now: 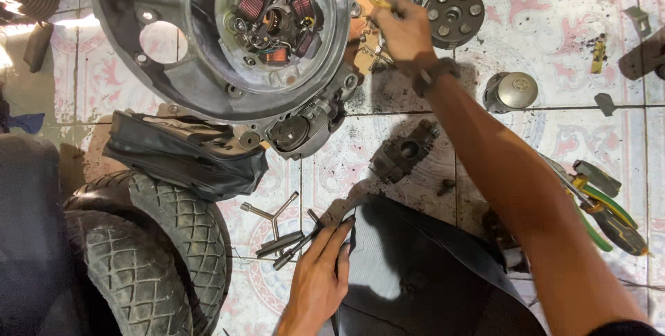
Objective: The person gathers various small mechanical parts, including screws, springs, and metal components, from a tiled floor and places them into a black bag. They then pick up the bag and walk outside to place it on a yellow bench.
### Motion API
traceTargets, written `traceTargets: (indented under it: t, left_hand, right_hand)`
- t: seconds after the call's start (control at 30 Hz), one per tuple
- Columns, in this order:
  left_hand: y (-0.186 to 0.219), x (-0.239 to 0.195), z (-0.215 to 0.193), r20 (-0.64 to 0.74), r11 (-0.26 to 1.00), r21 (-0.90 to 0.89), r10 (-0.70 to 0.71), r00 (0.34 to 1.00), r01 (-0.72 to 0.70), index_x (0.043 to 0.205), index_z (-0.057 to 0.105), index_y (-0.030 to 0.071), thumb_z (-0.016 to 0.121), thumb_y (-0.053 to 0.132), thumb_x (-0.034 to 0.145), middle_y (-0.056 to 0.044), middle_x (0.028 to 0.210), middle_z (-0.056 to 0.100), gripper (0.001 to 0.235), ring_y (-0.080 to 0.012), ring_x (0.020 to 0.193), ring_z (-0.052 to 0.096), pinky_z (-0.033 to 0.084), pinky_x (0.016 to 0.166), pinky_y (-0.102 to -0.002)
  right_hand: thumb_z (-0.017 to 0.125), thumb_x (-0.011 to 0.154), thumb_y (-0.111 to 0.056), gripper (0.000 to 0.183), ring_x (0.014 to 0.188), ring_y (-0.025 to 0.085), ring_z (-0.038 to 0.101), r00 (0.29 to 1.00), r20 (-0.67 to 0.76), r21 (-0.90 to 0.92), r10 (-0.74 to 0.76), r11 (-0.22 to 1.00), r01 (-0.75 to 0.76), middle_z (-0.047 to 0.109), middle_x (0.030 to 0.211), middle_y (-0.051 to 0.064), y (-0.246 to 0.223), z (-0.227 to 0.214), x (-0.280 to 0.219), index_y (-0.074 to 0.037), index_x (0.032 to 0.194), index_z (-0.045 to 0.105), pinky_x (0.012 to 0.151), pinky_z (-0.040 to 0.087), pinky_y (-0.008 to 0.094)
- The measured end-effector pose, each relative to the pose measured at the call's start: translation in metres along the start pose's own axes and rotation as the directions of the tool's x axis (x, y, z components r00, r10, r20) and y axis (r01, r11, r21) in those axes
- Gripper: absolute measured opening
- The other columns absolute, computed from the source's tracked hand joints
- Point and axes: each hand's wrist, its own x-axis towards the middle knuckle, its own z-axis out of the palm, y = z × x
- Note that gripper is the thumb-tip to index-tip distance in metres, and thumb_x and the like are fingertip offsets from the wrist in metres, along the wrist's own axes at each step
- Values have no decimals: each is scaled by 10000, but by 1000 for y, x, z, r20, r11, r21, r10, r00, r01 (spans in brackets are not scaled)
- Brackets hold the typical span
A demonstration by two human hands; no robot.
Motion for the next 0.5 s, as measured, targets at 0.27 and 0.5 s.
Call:
traceTargets:
  t: [0.27, 0.5]
  left_hand:
    - [7, -1, -2, 24, 999, -50, -13, 1000, 14, 1231, 550, 61, 483, 76, 890, -119, 1158, 588, 348, -309, 1043, 596, 453, 917, -355]
    - [9, -6, 0, 40, 997, -63, -40, 998, 42, 1249, 533, 68, 484, 53, 867, -118, 1259, 569, 386, -275, 1174, 547, 365, 1036, -310]
  right_hand:
    - [301, 936, -180, 323, 593, 166, 483, 866, 482, 79, 133, 978, -193, 515, 688, 73, -94, -63, -160, -64, 728, 520, 474, 423, 288]
    - [584, 752, -514, 438, 746, 168, 610, 543, 834, 53, -97, 994, 97, 620, 869, 33, -42, -76, -266, -109, 919, 599, 630, 532, 302]
